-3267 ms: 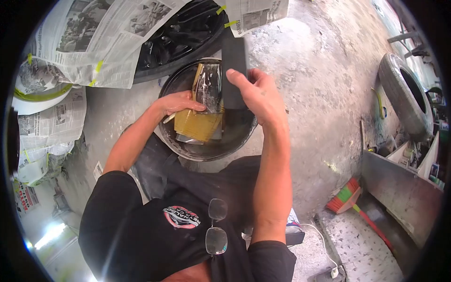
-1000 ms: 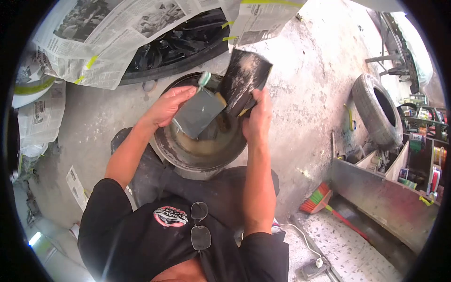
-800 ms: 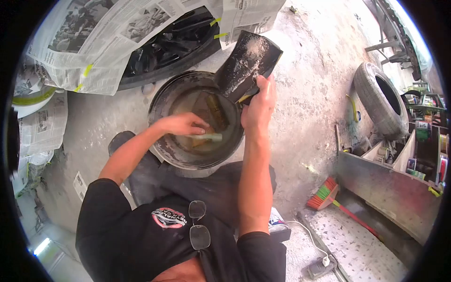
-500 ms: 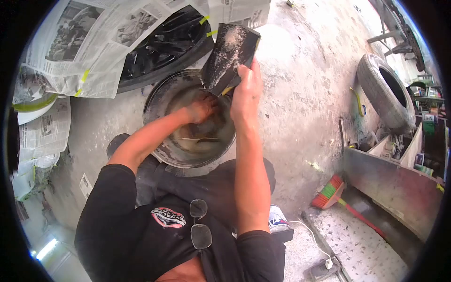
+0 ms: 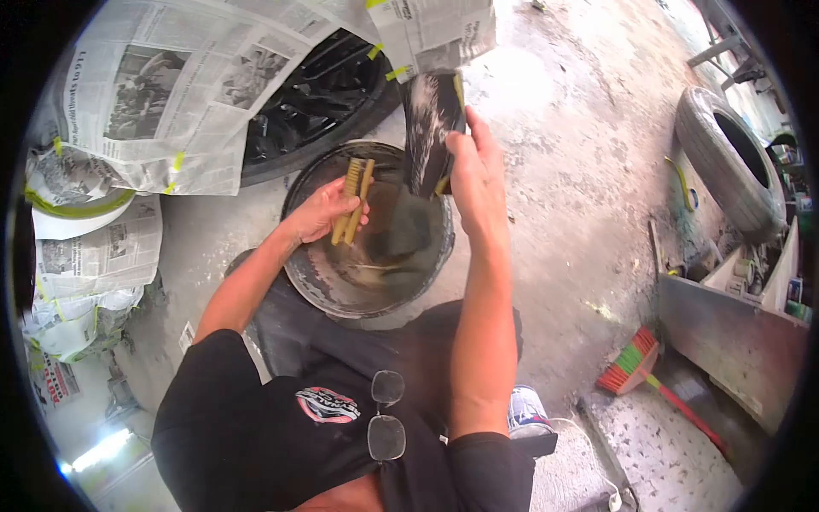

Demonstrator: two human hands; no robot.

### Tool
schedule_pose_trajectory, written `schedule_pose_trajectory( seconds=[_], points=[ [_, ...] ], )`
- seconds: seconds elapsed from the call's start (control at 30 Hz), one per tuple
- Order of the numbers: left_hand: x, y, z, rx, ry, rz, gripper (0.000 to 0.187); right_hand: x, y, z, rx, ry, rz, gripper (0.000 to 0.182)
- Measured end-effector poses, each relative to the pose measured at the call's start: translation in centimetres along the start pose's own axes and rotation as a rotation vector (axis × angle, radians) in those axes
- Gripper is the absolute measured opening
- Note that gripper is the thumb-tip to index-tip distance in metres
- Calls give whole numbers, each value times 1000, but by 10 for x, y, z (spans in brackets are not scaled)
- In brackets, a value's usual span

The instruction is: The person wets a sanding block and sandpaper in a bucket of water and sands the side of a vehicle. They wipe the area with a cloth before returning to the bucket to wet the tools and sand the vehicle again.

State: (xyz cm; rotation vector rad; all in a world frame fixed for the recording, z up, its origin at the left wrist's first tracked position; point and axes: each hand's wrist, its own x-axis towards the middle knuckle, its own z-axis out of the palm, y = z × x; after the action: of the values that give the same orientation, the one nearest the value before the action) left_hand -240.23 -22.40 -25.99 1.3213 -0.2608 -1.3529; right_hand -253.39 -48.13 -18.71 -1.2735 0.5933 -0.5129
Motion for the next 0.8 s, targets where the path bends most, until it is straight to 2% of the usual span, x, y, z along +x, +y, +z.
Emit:
schedule_pose_trajectory(
  seconds=[0.03, 0.13, 0.17, 0.27, 0.3, 0.4, 0.5, 0.6, 0.73, 0.8],
  points=[
    [-8, 5, 1, -18, 82, 11, 49, -7, -10, 1, -162, -42, 66, 63],
    [-18, 14, 3, -6, 201, 211, 48, -20, -20, 8, -478, -299, 200, 66],
    [-24, 21, 0, 47, 226, 173, 46, -24, -15, 11, -721, -335, 46, 70],
    [-31, 24, -1, 37, 325, 282, 41, -37, 4, 31, -950, -426, 85, 66],
    [-32, 23, -1, 41, 347, 339, 35, -42, 3, 38, -992, -463, 105, 61],
    [-35, 22, 3, 118, 402, 463, 33, -50, 16, 50, -1058, -544, 98, 62],
    [-35, 23, 11, 11, 496, 566, 31, -50, 23, 60, -1039, -489, 84, 56],
    [-34, 20, 6, 78, 622, 652, 25, -48, 28, 63, -1108, -451, 67, 53],
    [-36, 19, 7, 205, 724, 652, 20, -52, 33, 68, -1184, -447, 39, 52],
    [-34, 16, 8, 264, 779, 666, 19, -53, 38, 70, -1170, -440, -45, 52]
  ],
)
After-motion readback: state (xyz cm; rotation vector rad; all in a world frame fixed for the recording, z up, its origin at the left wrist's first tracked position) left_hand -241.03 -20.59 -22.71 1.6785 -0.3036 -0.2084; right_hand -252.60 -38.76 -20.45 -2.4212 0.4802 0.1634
